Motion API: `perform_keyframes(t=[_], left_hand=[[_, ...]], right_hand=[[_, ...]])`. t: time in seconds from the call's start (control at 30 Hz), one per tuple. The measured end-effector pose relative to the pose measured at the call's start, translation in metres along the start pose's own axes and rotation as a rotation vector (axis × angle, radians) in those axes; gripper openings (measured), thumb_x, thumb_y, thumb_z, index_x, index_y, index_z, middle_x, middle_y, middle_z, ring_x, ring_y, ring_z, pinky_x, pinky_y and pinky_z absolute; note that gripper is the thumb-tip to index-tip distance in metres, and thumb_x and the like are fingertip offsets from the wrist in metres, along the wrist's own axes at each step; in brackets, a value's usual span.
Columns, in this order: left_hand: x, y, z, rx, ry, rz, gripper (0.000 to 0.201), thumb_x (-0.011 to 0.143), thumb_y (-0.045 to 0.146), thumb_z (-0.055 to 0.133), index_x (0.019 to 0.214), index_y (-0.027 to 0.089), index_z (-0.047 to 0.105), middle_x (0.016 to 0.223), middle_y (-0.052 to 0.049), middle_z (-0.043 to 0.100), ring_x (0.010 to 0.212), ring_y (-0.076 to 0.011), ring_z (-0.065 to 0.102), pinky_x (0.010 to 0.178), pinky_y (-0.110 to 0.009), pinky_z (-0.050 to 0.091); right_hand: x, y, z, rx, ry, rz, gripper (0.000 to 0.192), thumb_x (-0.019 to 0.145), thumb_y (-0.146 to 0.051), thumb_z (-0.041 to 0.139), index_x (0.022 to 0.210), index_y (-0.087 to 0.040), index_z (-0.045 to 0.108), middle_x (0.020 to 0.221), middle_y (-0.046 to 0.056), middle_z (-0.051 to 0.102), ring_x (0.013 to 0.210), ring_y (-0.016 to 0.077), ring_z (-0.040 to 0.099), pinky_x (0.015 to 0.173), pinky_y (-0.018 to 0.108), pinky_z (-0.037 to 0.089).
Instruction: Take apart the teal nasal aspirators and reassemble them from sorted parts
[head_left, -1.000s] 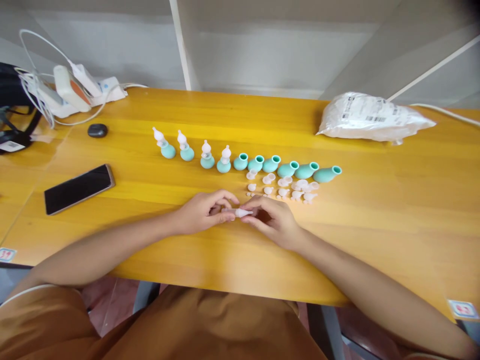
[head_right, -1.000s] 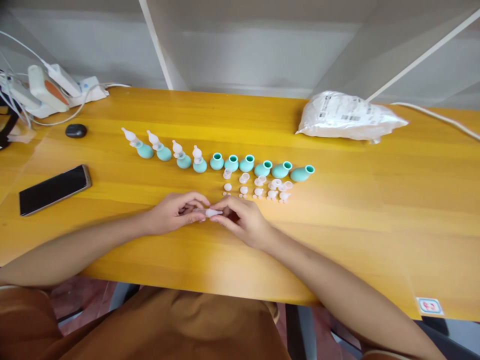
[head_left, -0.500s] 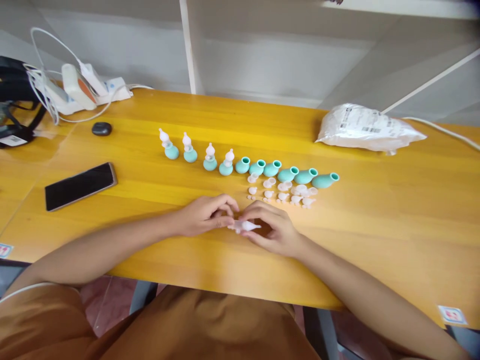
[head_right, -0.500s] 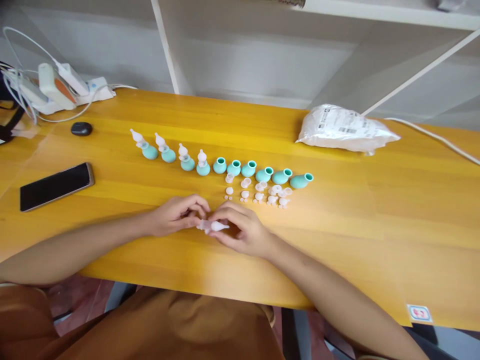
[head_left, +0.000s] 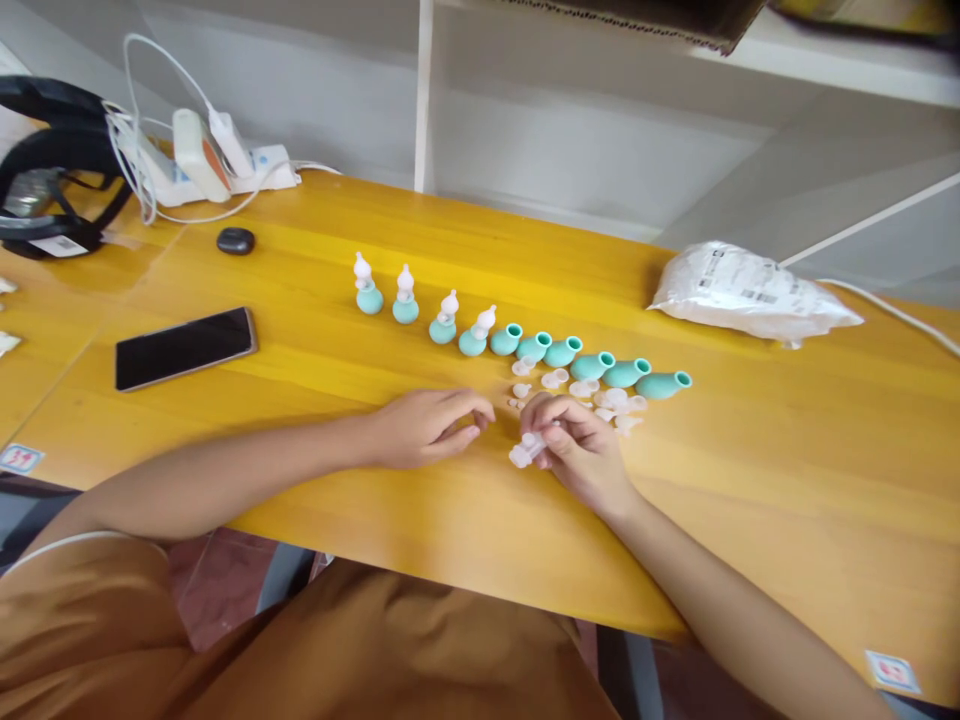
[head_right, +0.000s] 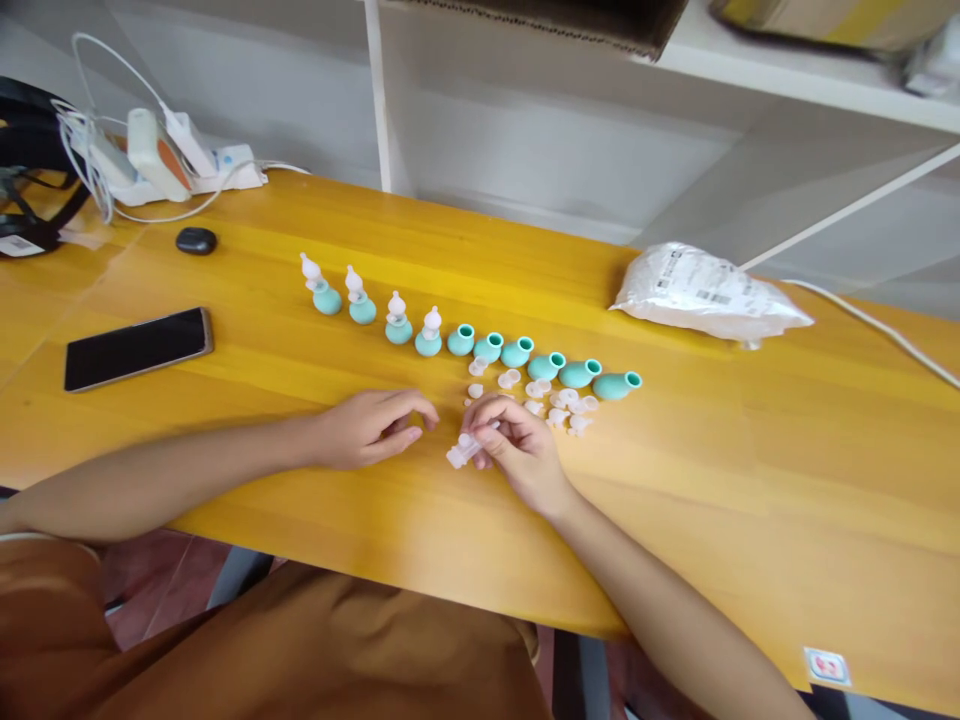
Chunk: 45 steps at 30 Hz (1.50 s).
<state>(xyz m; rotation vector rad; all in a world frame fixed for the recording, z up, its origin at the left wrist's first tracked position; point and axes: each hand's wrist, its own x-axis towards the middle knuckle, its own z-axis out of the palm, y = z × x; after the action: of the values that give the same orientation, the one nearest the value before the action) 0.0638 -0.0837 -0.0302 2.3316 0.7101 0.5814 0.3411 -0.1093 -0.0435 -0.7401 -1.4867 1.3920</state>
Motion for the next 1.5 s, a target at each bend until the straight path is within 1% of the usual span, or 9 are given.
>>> perform_keyframes(t=[0.1,0.17,0.3,0.4,0.53,0.8,1.0,1.33,1.5], left_hand=[[0.005,0.012,-0.007,0.388,0.049,0.104,0.027,0.108,0.017,0.049,0.127,0.015,0.068,0.151,-0.019,0.068,0.116,-0.0271,0.075,0.097,-0.04,0.059],[0.012,0.024,-0.015,0.588,0.042,0.092,0.03,0.107,0.015,0.048,0.129,0.012,0.068,0.161,-0.021,0.061,0.121,-0.0298,0.074,0.098,-0.042,0.06],[0.035,0.047,-0.027,0.838,-0.015,-0.031,0.041,0.107,0.012,0.043,0.143,0.007,0.063,0.17,-0.024,0.052,0.11,-0.0264,0.077,0.083,-0.036,0.061],[0.053,0.057,-0.031,0.946,-0.082,-0.077,0.043,0.108,0.008,0.037,0.138,0.004,0.067,0.165,-0.026,0.055,0.097,-0.0261,0.079,0.073,-0.038,0.059],[0.072,0.059,-0.031,1.018,-0.157,-0.097,0.043,0.107,0.005,0.037,0.132,0.002,0.071,0.159,-0.029,0.058,0.087,-0.0271,0.078,0.065,-0.039,0.056],[0.091,0.057,-0.034,1.035,-0.212,-0.164,0.034,0.106,0.005,0.045,0.121,0.003,0.074,0.137,-0.025,0.068,0.091,-0.0268,0.075,0.07,-0.036,0.052],[0.103,0.054,-0.044,0.986,-0.213,-0.191,0.031,0.108,0.008,0.046,0.113,0.007,0.077,0.134,-0.02,0.069,0.089,-0.0236,0.072,0.074,-0.035,0.052],[0.103,0.052,-0.044,1.06,-0.249,-0.16,0.034,0.113,0.01,0.043,0.113,0.007,0.076,0.121,-0.016,0.071,0.079,-0.0207,0.067,0.063,-0.034,0.042],[0.09,0.048,-0.043,0.934,-0.149,-0.069,0.034,0.114,0.009,0.041,0.112,0.008,0.076,0.123,-0.016,0.072,0.079,-0.0201,0.066,0.068,-0.034,0.047]], right_hand=[[-0.004,0.0,0.009,0.04,-0.088,-0.002,0.029,0.106,-0.047,0.081,0.097,-0.021,0.069,0.093,0.003,0.071,0.058,0.011,0.064,0.049,0.023,0.057],[-0.007,0.0,0.012,0.054,-0.145,0.002,0.026,0.106,-0.043,0.081,0.097,-0.021,0.07,0.094,0.004,0.071,0.062,0.012,0.067,0.052,0.023,0.06],[-0.012,-0.002,0.014,0.06,-0.193,0.008,0.027,0.105,-0.044,0.081,0.096,-0.02,0.071,0.095,0.005,0.071,0.066,0.0132,0.069,0.053,0.023,0.061],[-0.014,-0.002,0.013,0.05,-0.195,0.004,0.027,0.105,-0.044,0.082,0.096,-0.02,0.071,0.096,0.005,0.07,0.066,0.0129,0.069,0.053,0.023,0.061],[-0.013,-0.003,0.011,-0.073,-0.225,-0.092,0.025,0.107,-0.041,0.08,0.095,-0.02,0.073,0.096,0.006,0.071,0.068,0.0134,0.068,0.057,0.024,0.061],[-0.005,-0.005,0.008,-0.224,-0.264,-0.264,0.023,0.109,-0.041,0.078,0.097,-0.021,0.074,0.093,0.006,0.074,0.077,0.0162,0.071,0.07,0.029,0.06],[-0.003,-0.003,0.006,-0.239,-0.261,-0.278,0.025,0.108,-0.042,0.078,0.096,-0.02,0.074,0.091,0.006,0.076,0.077,0.0168,0.072,0.069,0.029,0.059],[-0.003,-0.005,0.005,-0.272,-0.285,-0.257,0.026,0.11,-0.042,0.076,0.097,-0.019,0.074,0.089,0.005,0.076,0.077,0.0165,0.071,0.07,0.027,0.058],[-0.003,-0.004,0.005,-0.281,-0.287,-0.235,0.028,0.11,-0.044,0.074,0.098,-0.019,0.074,0.093,0.006,0.076,0.078,0.0163,0.071,0.071,0.027,0.059]])
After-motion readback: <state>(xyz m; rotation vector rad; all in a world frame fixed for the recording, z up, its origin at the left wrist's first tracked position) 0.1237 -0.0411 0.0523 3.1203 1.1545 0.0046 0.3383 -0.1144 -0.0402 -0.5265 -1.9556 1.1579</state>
